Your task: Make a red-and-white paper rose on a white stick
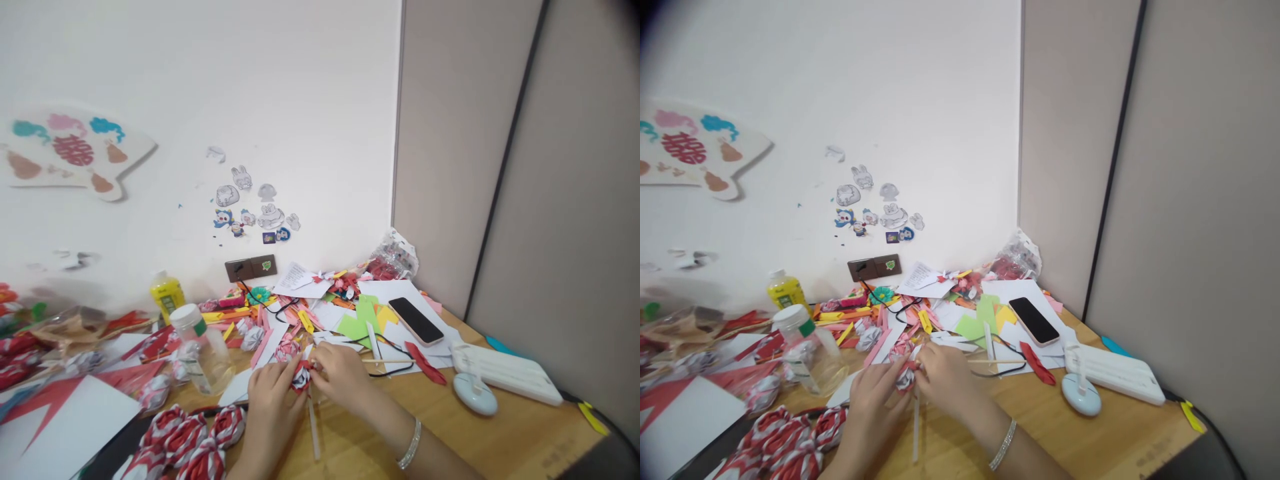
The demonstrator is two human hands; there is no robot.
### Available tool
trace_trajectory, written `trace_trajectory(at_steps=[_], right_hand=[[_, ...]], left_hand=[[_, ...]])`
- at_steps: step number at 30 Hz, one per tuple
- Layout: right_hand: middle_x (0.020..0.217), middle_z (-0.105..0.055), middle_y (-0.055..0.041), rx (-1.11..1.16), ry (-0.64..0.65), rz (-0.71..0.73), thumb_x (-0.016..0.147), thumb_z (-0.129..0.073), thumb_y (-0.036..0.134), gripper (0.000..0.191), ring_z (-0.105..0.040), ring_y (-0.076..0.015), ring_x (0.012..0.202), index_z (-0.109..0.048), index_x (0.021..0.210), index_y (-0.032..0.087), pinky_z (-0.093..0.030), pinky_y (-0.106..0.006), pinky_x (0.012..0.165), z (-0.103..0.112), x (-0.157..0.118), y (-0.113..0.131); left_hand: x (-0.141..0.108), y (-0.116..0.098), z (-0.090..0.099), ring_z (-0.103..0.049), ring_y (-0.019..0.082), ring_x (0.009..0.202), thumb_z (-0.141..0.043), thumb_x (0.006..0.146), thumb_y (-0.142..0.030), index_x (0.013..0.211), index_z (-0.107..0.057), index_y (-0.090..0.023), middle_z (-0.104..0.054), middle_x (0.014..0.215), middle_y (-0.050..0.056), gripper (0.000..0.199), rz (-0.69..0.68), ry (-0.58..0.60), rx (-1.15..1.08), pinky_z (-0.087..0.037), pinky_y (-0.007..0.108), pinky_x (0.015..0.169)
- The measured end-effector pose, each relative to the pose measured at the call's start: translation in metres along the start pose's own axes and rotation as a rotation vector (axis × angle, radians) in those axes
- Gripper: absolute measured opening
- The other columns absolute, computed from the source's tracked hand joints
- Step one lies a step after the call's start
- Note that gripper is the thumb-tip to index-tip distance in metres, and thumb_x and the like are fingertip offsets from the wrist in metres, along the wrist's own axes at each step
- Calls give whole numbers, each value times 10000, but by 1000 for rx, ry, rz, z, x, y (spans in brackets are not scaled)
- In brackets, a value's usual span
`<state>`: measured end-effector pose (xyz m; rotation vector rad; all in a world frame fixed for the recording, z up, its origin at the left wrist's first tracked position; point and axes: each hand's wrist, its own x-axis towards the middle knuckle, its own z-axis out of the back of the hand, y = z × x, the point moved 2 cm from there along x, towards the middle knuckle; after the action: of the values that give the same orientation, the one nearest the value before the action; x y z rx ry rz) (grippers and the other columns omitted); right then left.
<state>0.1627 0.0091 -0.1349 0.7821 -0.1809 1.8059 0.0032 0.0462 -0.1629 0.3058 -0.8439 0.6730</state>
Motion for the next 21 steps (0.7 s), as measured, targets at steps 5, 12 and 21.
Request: trace_trajectory(at_steps=[5,12,21], right_hand=[[793,-613,-3,52,36,3,821,-574,171,27,-557,-145,729,-555,809,186,-322,-236,602,-1,1,-2],[777,-612,13,77,54,-26,825,-581,185,47,-562,-135,710,-559,785,194,-311,-230,593,3,1,-3],[801,-611,-7,0,11,84,860,-548,208,55,-567,-144,713,-563,811,189,-349,-238,607,2,1,-2]], left_hand=[[2,-3,2,-603,206,789,-589,729,-190,1185,-563,-237,-664,840,41,459,-1,-2,-30,-422,343,751],[5,-6,4,-594,195,776,-583,725,-181,1181,-563,-227,-659,813,21,458,-6,11,-28,-397,334,751],[7,-13,8,-590,200,783,-567,746,-166,1134,-585,-232,-681,826,33,394,-24,32,53,-337,359,823]])
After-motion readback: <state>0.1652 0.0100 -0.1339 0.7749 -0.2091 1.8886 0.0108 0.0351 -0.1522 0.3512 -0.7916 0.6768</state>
